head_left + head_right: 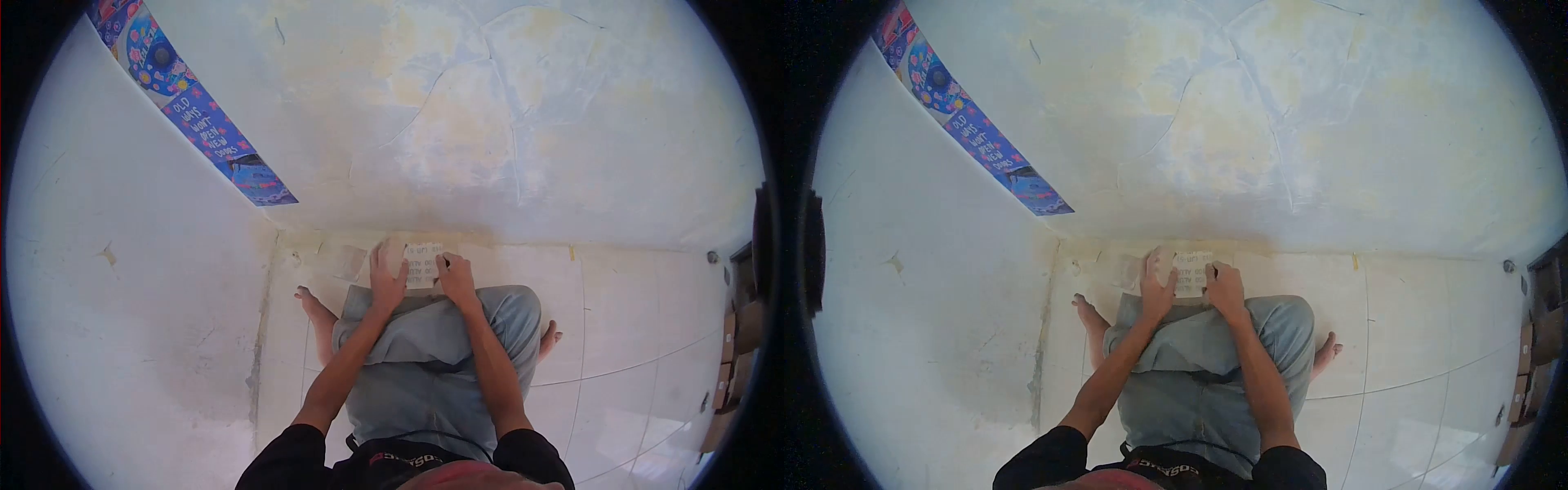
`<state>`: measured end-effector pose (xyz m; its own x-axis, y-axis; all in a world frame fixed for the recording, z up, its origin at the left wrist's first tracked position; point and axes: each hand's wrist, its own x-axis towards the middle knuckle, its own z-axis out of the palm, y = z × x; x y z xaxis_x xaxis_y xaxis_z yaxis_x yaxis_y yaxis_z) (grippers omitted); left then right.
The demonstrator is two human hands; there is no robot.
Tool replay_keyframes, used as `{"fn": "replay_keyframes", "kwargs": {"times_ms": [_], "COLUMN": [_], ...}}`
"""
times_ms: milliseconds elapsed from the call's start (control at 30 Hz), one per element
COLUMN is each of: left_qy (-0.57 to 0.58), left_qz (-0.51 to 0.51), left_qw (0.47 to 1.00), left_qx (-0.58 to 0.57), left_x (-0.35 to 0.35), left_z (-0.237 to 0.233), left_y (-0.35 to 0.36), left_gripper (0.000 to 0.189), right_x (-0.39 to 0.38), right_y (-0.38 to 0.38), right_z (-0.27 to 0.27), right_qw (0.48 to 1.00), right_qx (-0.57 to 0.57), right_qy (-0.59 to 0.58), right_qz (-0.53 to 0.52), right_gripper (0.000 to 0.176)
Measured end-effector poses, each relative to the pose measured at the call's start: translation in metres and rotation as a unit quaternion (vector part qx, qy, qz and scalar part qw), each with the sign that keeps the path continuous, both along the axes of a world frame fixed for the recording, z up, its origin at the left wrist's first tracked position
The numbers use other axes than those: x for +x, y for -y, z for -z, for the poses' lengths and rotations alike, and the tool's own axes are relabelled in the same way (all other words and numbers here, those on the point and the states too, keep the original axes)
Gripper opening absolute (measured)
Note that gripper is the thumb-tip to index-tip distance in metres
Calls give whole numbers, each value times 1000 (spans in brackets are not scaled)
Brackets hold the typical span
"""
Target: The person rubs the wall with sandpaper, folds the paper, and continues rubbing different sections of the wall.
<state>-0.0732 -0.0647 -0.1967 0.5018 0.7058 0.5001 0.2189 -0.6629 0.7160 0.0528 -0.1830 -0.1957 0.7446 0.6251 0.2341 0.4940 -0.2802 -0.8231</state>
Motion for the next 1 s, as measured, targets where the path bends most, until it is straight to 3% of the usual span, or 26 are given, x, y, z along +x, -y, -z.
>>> {"fn": "replay_keyframes", "kwargs": {"times_ms": [33,100,133,200,367,500,600,667,833,1000], "left_qy": [0,-65,-67,-161,-152,-123,-22,12,-24,-88], "left_qz": [1,196,195,308,215,175,154,157,173,199], "left_qw": [1000,964,964,923,952,962,953,932,849,839], "left_qx": [1,170,170,167,155,171,259,328,499,498], "left_x": [-3,-12,-12,-2,6,8,25,41,89,72], "left_z": [-10,-26,-30,-34,-14,-29,-65,-113,-201,-150], "left_y": [3,9,14,28,14,-4,-33,-55,-98,-132], "left_gripper": [51,69,69,68,62,61,63,64,63,65], "right_x": [0,0,0,2,3,0,-10,-3,0,-1], "right_y": [1,5,4,1,1,-5,-5,-5,-7,-3], "right_z": [-9,-24,-22,-14,-18,-21,-48,-41,-36,-40], "right_qw": [1000,993,993,998,984,948,935,945,958,975], "right_qx": [1,-41,-41,-35,53,135,213,196,163,117], "right_qy": [0,-108,-109,-51,-141,-231,-251,-231,-219,-174], "right_qz": [1,3,1,27,-97,-172,-135,-122,-85,-80], "right_gripper": [30,28,28,28,30,27,24,23,24,29]}}
